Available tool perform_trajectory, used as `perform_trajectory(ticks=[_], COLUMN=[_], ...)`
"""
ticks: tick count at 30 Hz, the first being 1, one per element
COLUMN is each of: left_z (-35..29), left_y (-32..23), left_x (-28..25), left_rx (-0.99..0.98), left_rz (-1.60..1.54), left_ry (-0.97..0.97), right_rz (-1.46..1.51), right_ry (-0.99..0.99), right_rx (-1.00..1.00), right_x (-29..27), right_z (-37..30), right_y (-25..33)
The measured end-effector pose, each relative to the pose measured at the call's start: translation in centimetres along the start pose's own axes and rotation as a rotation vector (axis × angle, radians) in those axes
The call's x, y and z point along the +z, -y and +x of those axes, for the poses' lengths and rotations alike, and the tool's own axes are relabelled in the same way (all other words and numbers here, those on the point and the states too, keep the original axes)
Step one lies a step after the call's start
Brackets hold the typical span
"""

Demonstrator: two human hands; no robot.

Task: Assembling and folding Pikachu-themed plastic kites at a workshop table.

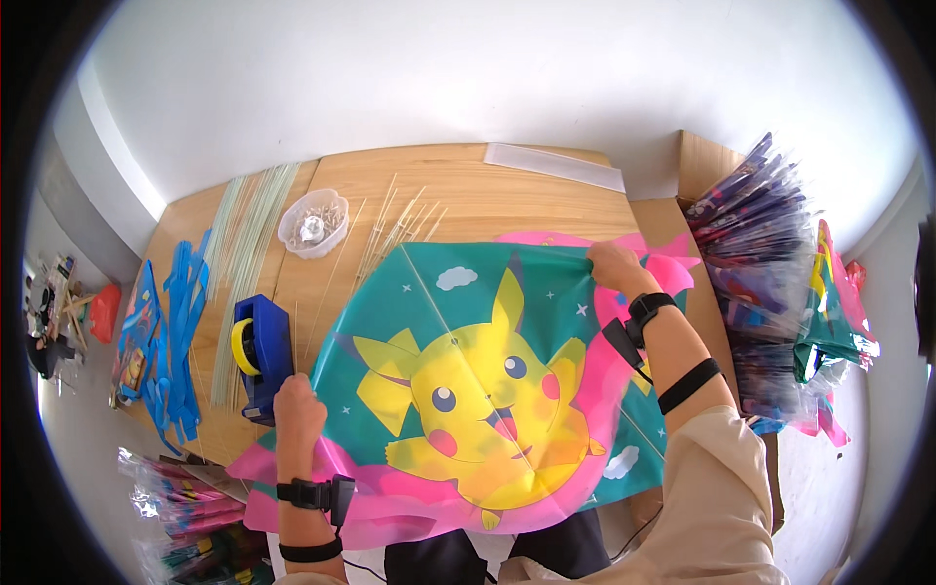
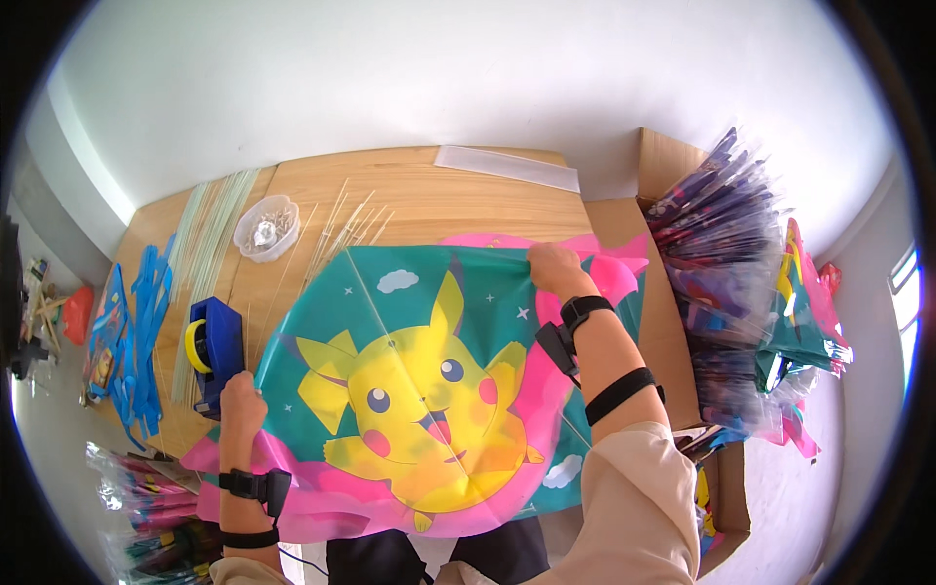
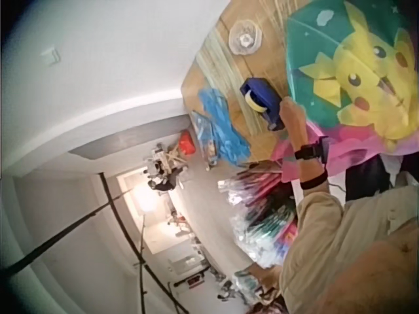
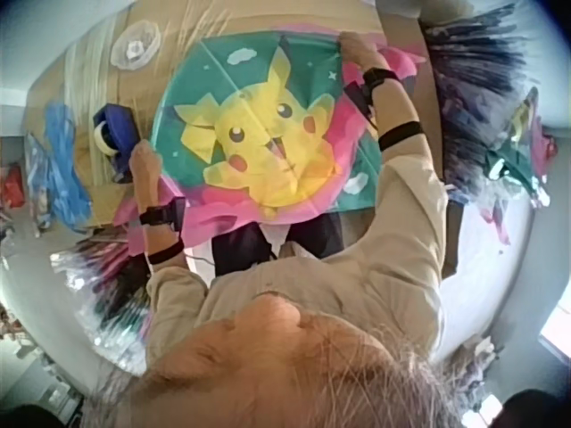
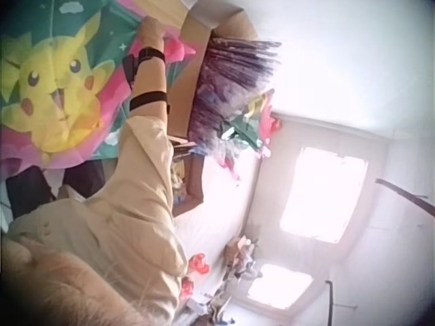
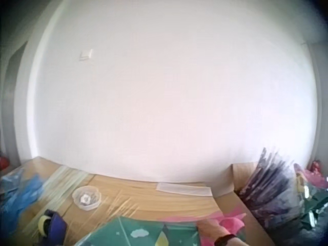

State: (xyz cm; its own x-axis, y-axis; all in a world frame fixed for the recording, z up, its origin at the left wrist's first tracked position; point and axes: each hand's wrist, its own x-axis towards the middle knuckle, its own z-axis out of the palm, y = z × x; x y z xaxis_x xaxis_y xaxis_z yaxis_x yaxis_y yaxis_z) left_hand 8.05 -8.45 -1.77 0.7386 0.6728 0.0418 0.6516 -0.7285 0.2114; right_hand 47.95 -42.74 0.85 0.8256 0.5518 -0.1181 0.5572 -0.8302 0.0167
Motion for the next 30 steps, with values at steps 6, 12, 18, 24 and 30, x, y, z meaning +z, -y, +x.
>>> perform_trajectory(ticks=[6,12,18,24,30], left_z=[0.7,0.8,0.4,-0.3,-2.4], left_y=[-0.2,-0.4,-0.7,-0.1,0.7], left_x=[2.1,2.2,1.1,0.4,-1.9], left_rx=[-0.023,0.016,-0.025,-0.046,-0.024], left_rz=[-0.033,-0.05,-0.135,-0.26,-0.215], left_ry=[-0.026,-0.031,-0.023,0.034,0.113], right_rz=[-0.017,0.031,-0.127,0.215,0.521], right_ry=[-0.105,-0.163,-0.461,-0.469,-0.166], right_rx=[0.035,0.061,-0.079,-0.486,-0.795], right_x=[2.4,3.5,2.4,1.0,1.8], right_z=[1.3,1.1,-0.2,-7.1,-18.1], right_y=[0.2,-0.2,2.9,13.9,23.9])
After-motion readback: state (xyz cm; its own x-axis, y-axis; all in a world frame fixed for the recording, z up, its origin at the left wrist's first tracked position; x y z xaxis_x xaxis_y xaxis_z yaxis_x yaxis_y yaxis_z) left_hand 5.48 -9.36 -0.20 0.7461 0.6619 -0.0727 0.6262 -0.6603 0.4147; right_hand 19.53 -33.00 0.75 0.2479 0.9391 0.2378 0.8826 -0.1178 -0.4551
